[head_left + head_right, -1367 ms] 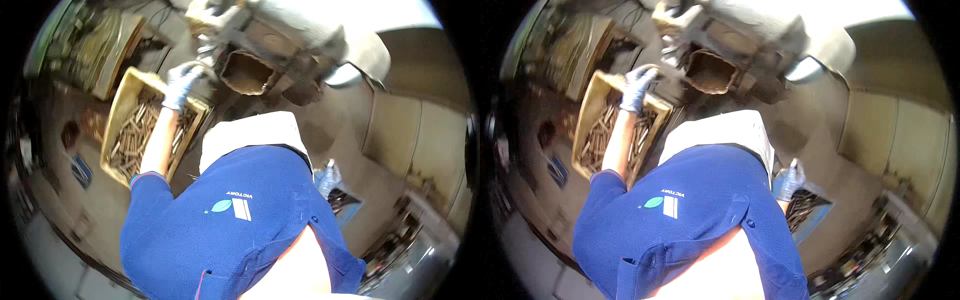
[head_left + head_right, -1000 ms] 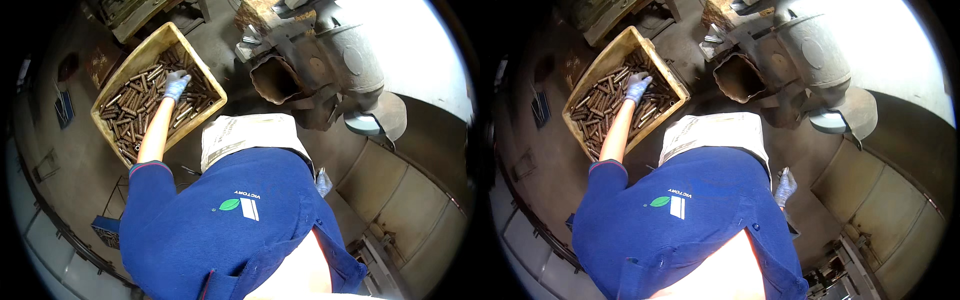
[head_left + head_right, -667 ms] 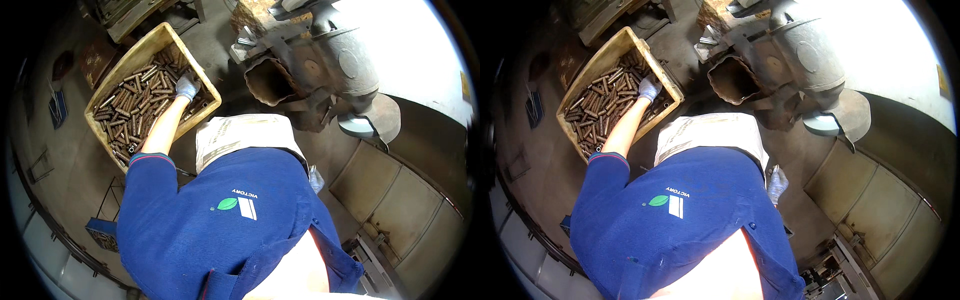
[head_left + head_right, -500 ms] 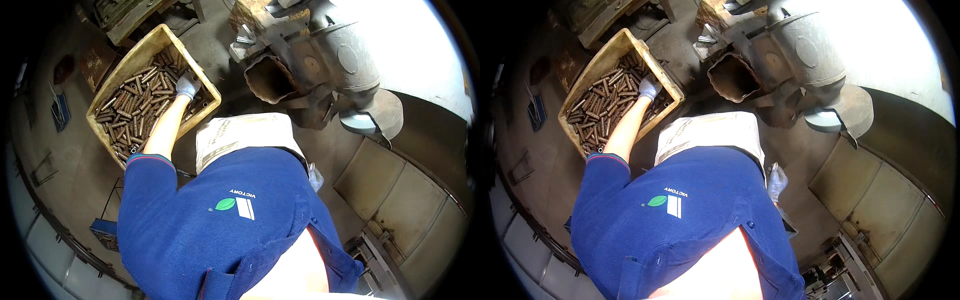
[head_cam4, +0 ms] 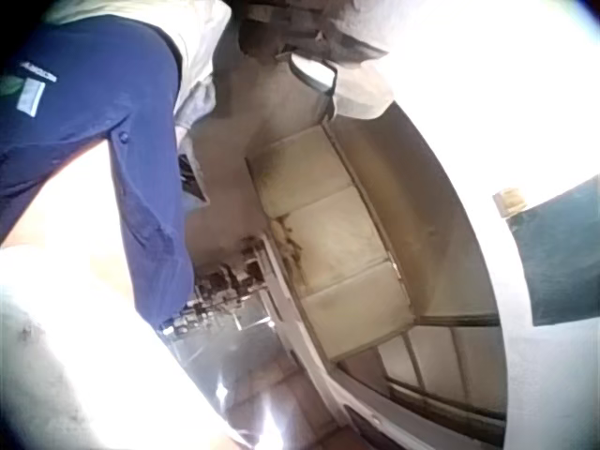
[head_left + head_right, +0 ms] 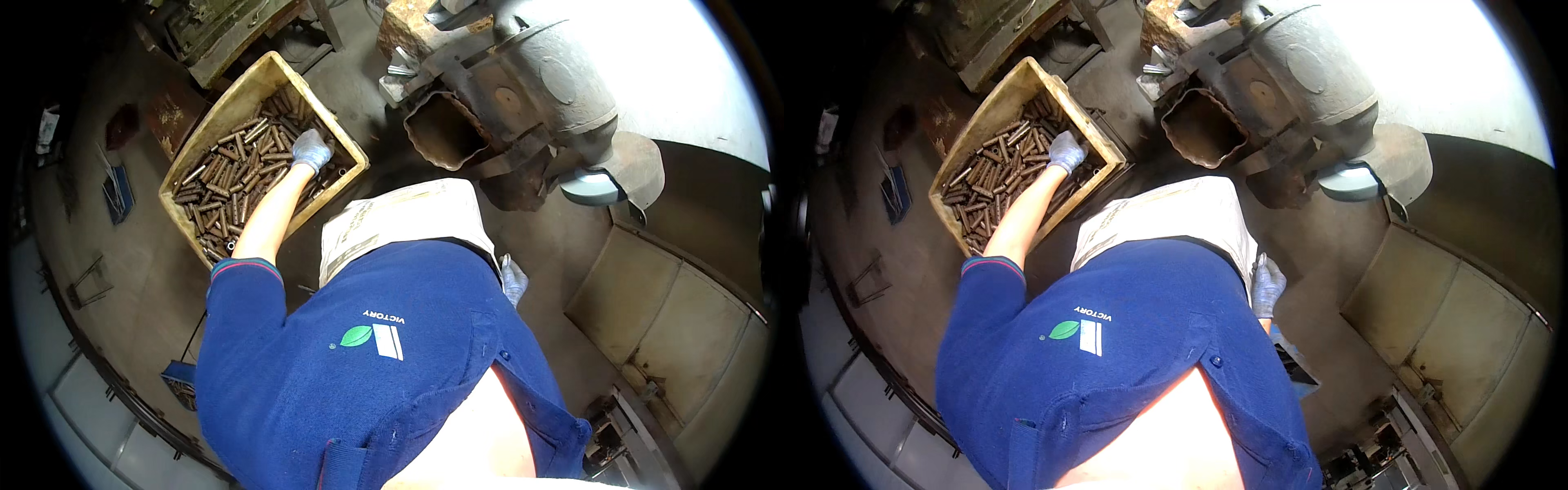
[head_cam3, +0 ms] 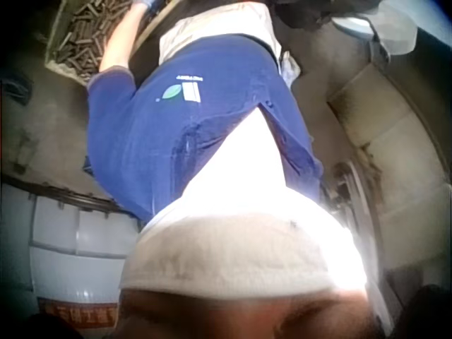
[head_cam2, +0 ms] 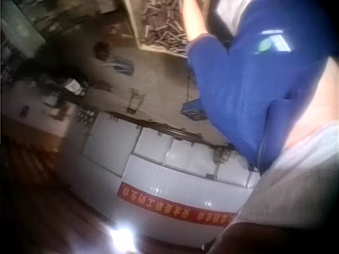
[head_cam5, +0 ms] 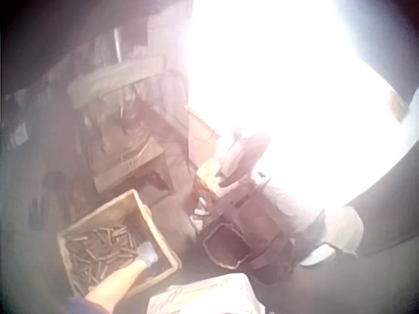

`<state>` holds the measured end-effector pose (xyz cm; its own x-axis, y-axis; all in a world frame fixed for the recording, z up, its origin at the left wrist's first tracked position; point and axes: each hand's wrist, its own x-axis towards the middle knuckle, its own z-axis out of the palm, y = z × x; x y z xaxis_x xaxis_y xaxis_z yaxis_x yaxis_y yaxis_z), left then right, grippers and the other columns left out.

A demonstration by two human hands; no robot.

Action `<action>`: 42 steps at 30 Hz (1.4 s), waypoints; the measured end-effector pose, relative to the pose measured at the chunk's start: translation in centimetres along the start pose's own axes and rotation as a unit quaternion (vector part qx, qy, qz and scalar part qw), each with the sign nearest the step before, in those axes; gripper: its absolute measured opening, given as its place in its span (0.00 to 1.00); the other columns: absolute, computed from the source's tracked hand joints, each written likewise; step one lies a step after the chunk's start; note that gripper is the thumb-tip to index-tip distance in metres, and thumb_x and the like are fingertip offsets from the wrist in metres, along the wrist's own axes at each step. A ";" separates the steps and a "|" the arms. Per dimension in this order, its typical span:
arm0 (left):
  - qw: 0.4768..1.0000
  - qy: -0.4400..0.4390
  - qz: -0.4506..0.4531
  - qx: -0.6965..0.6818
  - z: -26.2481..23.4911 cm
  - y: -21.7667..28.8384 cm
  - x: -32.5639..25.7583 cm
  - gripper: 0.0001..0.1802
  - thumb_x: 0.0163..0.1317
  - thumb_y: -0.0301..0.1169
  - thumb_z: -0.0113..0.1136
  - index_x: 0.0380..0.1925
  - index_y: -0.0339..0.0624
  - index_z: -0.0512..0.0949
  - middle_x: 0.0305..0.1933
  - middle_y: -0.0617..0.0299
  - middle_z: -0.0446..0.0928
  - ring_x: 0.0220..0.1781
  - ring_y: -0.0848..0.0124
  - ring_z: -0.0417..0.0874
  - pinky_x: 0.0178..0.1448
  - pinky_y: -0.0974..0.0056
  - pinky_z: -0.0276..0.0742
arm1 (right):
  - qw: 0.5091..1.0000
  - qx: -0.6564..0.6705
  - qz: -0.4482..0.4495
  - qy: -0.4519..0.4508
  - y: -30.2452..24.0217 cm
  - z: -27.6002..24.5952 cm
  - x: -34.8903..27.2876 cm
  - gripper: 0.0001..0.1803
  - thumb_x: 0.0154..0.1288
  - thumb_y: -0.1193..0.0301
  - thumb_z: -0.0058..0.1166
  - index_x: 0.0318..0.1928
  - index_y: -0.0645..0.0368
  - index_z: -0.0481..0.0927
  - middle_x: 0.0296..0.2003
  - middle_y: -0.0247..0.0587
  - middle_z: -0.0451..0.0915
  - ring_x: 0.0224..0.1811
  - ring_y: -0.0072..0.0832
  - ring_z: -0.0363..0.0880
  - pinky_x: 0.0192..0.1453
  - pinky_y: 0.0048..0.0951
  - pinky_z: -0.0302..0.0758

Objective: The person picks up metal tubes from a bin, holds them against a grinding wheel to smooth the edges, and places them into another container.

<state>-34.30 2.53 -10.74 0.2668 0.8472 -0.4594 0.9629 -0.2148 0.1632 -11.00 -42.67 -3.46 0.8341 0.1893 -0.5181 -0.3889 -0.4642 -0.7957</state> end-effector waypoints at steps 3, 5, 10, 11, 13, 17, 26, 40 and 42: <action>0.988 0.101 0.077 -0.084 -1.8 -3.1 -0.7 0.15 0.48 0.39 0.59 0.28 0.38 0.81 0.33 0.46 0.79 0.39 0.51 0.81 0.45 0.55 0.75 | 1.000 -0.007 -0.013 0.006 -0.5 0.2 -1.3 0.14 0.61 0.67 0.58 0.37 0.69 0.80 0.25 0.32 0.77 0.24 0.15 0.69 0.29 0.17 0.67; 0.978 0.115 0.100 -0.142 -5.1 -5.6 -1.9 0.11 0.51 0.35 0.62 0.29 0.39 0.83 0.26 0.51 0.81 0.27 0.64 0.82 0.37 0.62 0.76 | 0.999 0.030 -0.021 -0.001 -1.1 -0.3 -2.4 0.13 0.61 0.68 0.57 0.37 0.69 0.80 0.27 0.34 0.78 0.26 0.17 0.71 0.33 0.19 0.69; 0.885 -0.003 0.158 -0.437 -12.2 -2.3 -8.4 0.12 0.56 0.33 0.62 0.32 0.33 0.81 0.22 0.61 0.78 0.23 0.79 0.75 0.27 0.73 0.72 | 0.957 -0.052 -0.258 -0.123 -9.6 -2.1 -3.6 0.12 0.58 0.72 0.56 0.38 0.70 0.80 0.36 0.45 0.81 0.40 0.28 0.77 0.47 0.26 0.73; 0.891 -0.023 0.243 -0.384 -14.0 0.7 -9.1 0.11 0.56 0.33 0.62 0.31 0.33 0.81 0.22 0.62 0.78 0.23 0.79 0.75 0.27 0.73 0.72 | 0.940 -0.108 -0.287 -0.151 -12.8 -0.5 -3.5 0.12 0.56 0.74 0.56 0.39 0.69 0.80 0.42 0.50 0.80 0.48 0.34 0.77 0.53 0.30 0.72; 0.857 -0.167 0.321 -0.367 -16.5 7.4 -10.9 0.11 0.57 0.32 0.61 0.28 0.32 0.79 0.21 0.62 0.77 0.22 0.79 0.75 0.27 0.73 0.73 | 0.887 -0.142 -0.373 -0.235 -18.8 3.7 -3.8 0.12 0.53 0.72 0.57 0.39 0.62 0.82 0.51 0.52 0.75 0.50 0.38 0.76 0.54 0.31 0.72; 0.787 -0.301 0.429 -0.326 -17.3 18.5 -13.8 0.09 0.55 0.29 0.60 0.29 0.32 0.77 0.21 0.64 0.75 0.23 0.81 0.74 0.28 0.73 0.72 | 0.744 -0.207 -0.537 -0.338 -25.3 9.7 -5.6 0.16 0.49 0.62 0.62 0.36 0.58 0.83 0.44 0.56 0.75 0.46 0.48 0.75 0.52 0.37 0.72; 0.729 -0.258 0.446 -0.451 -17.2 26.1 -16.3 0.12 0.59 0.31 0.57 0.36 0.32 0.78 0.30 0.61 0.80 0.30 0.77 0.78 0.37 0.70 0.77 | 0.894 0.087 -0.349 -0.266 -21.2 5.2 -2.6 0.08 0.60 0.72 0.55 0.33 0.64 0.83 0.33 0.39 0.80 0.41 0.29 0.76 0.45 0.28 0.73; 0.689 -0.334 0.328 -0.553 -10.4 27.8 -19.3 0.15 0.61 0.30 0.57 0.46 0.34 0.76 0.36 0.65 0.79 0.30 0.85 0.75 0.30 0.80 0.71 | 0.893 0.095 -0.439 -0.021 -19.5 1.1 -3.7 0.08 0.56 0.80 0.54 0.38 0.65 0.81 0.47 0.48 0.74 0.49 0.30 0.74 0.53 0.26 0.70; 0.699 -0.342 0.342 -0.528 -9.9 28.2 -19.0 0.14 0.62 0.30 0.56 0.45 0.33 0.76 0.34 0.66 0.79 0.30 0.84 0.76 0.32 0.79 0.72 | 0.882 0.060 -0.465 0.040 -18.6 0.8 -4.2 0.09 0.52 0.83 0.57 0.36 0.65 0.81 0.46 0.47 0.74 0.47 0.28 0.75 0.50 0.25 0.72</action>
<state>-12.61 -14.84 11.26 0.9539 0.2144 -0.2099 0.1322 0.3274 0.9356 -7.58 -34.14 13.30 0.8373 0.3758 0.3971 0.4445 -0.0450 -0.8947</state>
